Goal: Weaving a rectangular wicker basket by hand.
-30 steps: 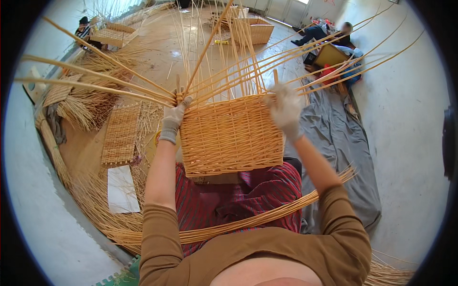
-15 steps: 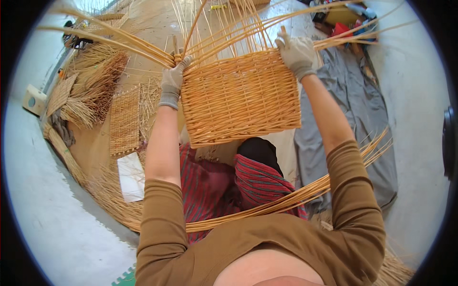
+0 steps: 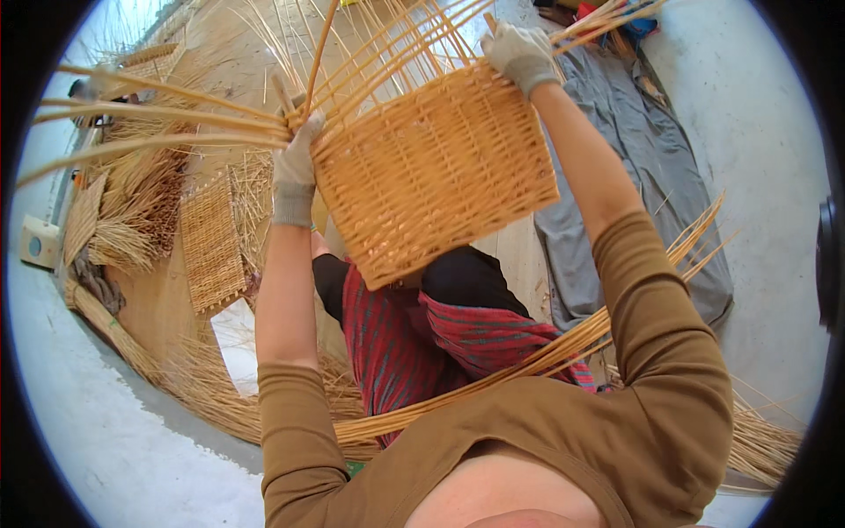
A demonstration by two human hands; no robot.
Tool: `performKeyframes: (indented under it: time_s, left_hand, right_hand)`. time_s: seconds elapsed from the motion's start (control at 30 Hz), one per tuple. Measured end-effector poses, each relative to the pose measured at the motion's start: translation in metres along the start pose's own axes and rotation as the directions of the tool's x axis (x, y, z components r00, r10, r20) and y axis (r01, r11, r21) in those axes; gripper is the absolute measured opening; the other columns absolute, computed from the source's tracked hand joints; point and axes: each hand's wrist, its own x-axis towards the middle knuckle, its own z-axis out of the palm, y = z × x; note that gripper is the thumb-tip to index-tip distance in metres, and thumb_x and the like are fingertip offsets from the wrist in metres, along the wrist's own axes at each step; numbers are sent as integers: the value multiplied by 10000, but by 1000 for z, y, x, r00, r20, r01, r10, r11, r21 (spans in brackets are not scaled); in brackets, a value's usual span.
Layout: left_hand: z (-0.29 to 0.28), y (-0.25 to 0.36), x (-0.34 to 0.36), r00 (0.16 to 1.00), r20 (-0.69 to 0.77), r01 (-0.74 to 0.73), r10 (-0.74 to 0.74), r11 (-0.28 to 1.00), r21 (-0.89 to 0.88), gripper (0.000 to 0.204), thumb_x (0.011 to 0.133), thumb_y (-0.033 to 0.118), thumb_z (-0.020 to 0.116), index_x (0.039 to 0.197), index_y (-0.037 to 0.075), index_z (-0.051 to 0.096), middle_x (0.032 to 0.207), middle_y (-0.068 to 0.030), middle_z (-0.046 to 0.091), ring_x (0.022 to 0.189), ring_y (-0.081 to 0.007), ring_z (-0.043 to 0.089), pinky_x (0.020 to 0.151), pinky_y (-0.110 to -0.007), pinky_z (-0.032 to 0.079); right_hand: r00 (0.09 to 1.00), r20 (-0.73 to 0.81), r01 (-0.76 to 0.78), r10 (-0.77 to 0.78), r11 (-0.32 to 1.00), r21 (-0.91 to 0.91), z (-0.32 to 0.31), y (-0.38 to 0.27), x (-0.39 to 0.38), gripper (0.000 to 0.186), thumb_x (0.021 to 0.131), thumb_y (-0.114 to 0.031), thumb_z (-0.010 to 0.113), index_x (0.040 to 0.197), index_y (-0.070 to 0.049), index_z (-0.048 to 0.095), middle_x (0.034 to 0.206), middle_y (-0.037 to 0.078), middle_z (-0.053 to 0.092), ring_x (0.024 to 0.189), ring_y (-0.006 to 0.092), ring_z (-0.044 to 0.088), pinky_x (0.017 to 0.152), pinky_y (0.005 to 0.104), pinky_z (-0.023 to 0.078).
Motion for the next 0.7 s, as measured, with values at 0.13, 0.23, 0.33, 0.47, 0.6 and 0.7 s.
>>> performKeyframes:
  time_s: [0.13, 0.23, 0.33, 0.47, 0.6, 0.7]
  left_hand:
    - [-5, -5, -2, 995, 12, -94, 95, 992, -85, 428, 909, 211, 755, 1266, 11, 629, 1046, -77, 672, 878, -153, 666, 754, -308, 584]
    - [-8, -12, 0, 989, 47, -128, 138, 978, -167, 478, 899, 127, 710, 1343, 30, 563, 1090, -76, 618, 916, -151, 628, 782, -319, 573]
    - [-12, -17, -2, 994, 29, -99, 107, 975, -199, 474, 898, 125, 695, 1344, 32, 564, 1071, -72, 614, 889, -145, 619, 769, -307, 568]
    - [-10, -15, -8, 998, -69, -32, 14, 965, -259, 431, 912, 95, 645, 1334, 33, 576, 1098, -67, 629, 928, -147, 619, 803, -300, 552]
    - [-1, -14, -10, 978, -79, -209, 195, 943, -258, 446, 906, 58, 665, 1343, 36, 575, 1157, -65, 639, 1014, -154, 621, 864, -298, 545]
    - [0, -11, 0, 954, -77, -299, 289, 917, -265, 473, 896, 20, 695, 1351, 37, 565, 1169, -65, 638, 1019, -148, 621, 875, -290, 547]
  right_hand:
    - [995, -51, 78, -81, 995, -57, 3, 6, -9, 457, 969, -472, 516, 1032, -63, 708, 903, 229, 750, 887, 420, 721, 902, 506, 509]
    - [990, -88, 100, -110, 989, -107, 4, 9, -16, 439, 980, -470, 513, 992, -67, 688, 845, 225, 742, 823, 439, 716, 835, 532, 519]
    - [973, -150, 145, -174, 972, -187, 5, 9, -22, 404, 983, -442, 515, 963, -82, 696, 791, 192, 737, 732, 389, 716, 752, 521, 528]
    - [953, -236, 161, -188, 978, -129, 4, 8, -30, 351, 964, -407, 543, 915, -98, 702, 714, 171, 720, 660, 358, 706, 736, 476, 528]
    - [953, -246, 149, -175, 982, -119, 0, 10, -36, 288, 957, -350, 566, 1023, -96, 686, 660, 154, 702, 615, 353, 695, 741, 470, 527]
    - [932, -324, 138, -159, 987, -87, -5, 10, -39, 308, 956, -329, 563, 1122, -89, 664, 633, 139, 695, 589, 348, 688, 734, 468, 520]
